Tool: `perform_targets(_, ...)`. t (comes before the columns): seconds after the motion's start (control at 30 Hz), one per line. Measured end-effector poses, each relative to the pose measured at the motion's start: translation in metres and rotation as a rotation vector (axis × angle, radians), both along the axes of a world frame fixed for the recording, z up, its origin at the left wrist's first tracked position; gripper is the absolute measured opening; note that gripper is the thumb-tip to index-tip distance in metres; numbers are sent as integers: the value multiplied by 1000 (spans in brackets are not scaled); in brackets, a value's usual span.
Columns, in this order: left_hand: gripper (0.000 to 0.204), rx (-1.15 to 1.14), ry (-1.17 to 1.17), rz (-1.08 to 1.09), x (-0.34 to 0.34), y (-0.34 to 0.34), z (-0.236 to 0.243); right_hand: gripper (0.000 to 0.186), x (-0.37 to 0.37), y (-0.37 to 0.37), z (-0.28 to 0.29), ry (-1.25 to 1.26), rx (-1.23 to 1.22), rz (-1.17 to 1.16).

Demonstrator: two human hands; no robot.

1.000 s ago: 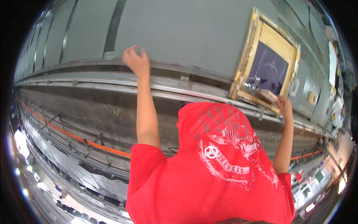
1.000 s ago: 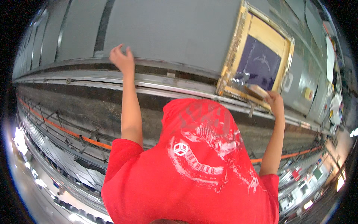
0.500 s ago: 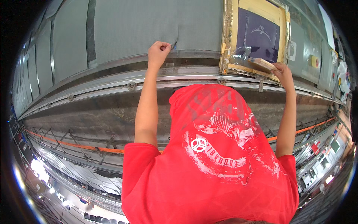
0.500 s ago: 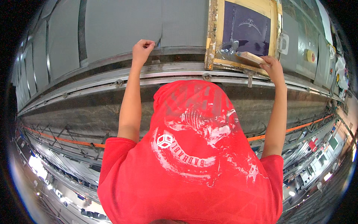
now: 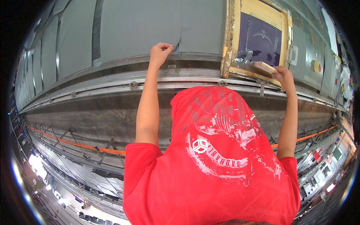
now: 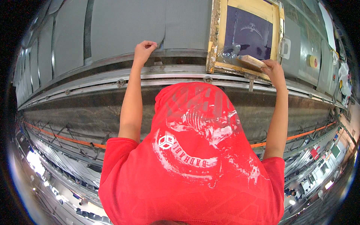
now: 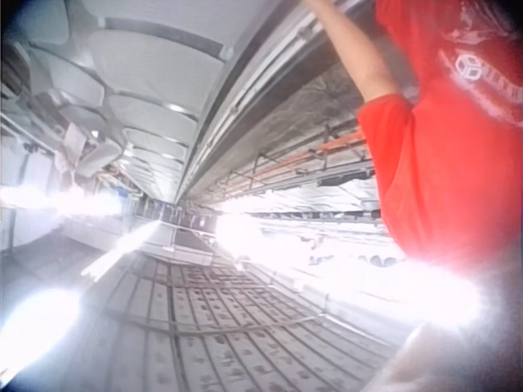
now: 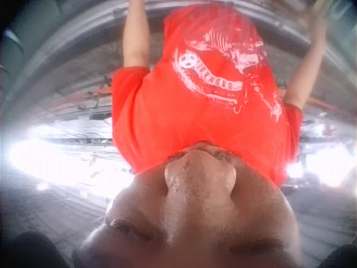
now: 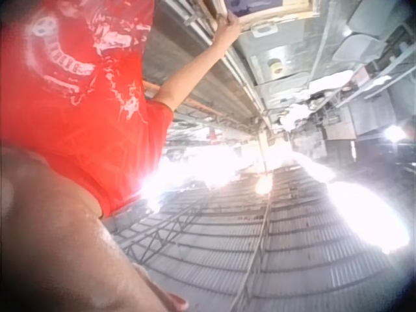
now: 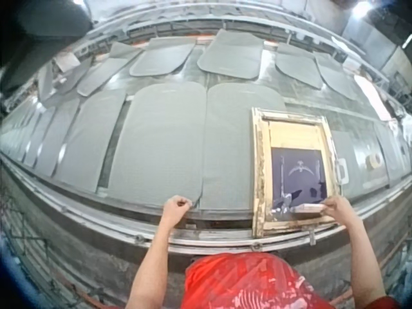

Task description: The person pours dark ink onto a screen-printing frame and uses a squeegee to spread it evenly across the mesh. They then position the frame over a gray fabric piece on a conveyor and pull the squeegee to transfer the design. The person repeats this process on additional fabric pieces.

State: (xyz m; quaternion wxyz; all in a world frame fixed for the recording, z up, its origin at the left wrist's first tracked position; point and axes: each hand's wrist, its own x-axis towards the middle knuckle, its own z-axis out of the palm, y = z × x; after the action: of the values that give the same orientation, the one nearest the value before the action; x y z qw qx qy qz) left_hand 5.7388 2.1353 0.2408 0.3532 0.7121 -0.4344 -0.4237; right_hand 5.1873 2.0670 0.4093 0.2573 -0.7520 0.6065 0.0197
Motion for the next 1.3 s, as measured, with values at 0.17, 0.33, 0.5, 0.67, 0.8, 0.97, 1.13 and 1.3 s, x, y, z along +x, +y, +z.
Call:
perform_targets(0.17,23,-21,-35,-30,-1,1,2,31,-4,-1,-4,-23,8,-2)
perform_targets(0.33,15,-179,-183,-21,-15,1,9,32,-2,-1,-3,-50,13,8)
perform_targets(0.5,4,-271,-48,186,-21,4,3,33,3,0,-1,-44,18,-8)
perform_targets(0.67,12,-416,-212,112,-9,8,-5,32,6,-1,2,-39,7,7)
perform_targets(0.8,20,-487,-527,-98,-11,13,-1,32,5,-1,2,-45,-15,17)
perform_targets(0.97,29,-418,-611,-229,-17,17,8,31,3,-2,2,-48,10,-8)
perform_targets(1.13,41,-369,-651,-341,-17,19,14,30,1,-4,0,-72,36,-24)
perform_targets(1.3,50,-78,-630,-466,-20,6,26,30,-5,-6,-2,-51,41,-14)
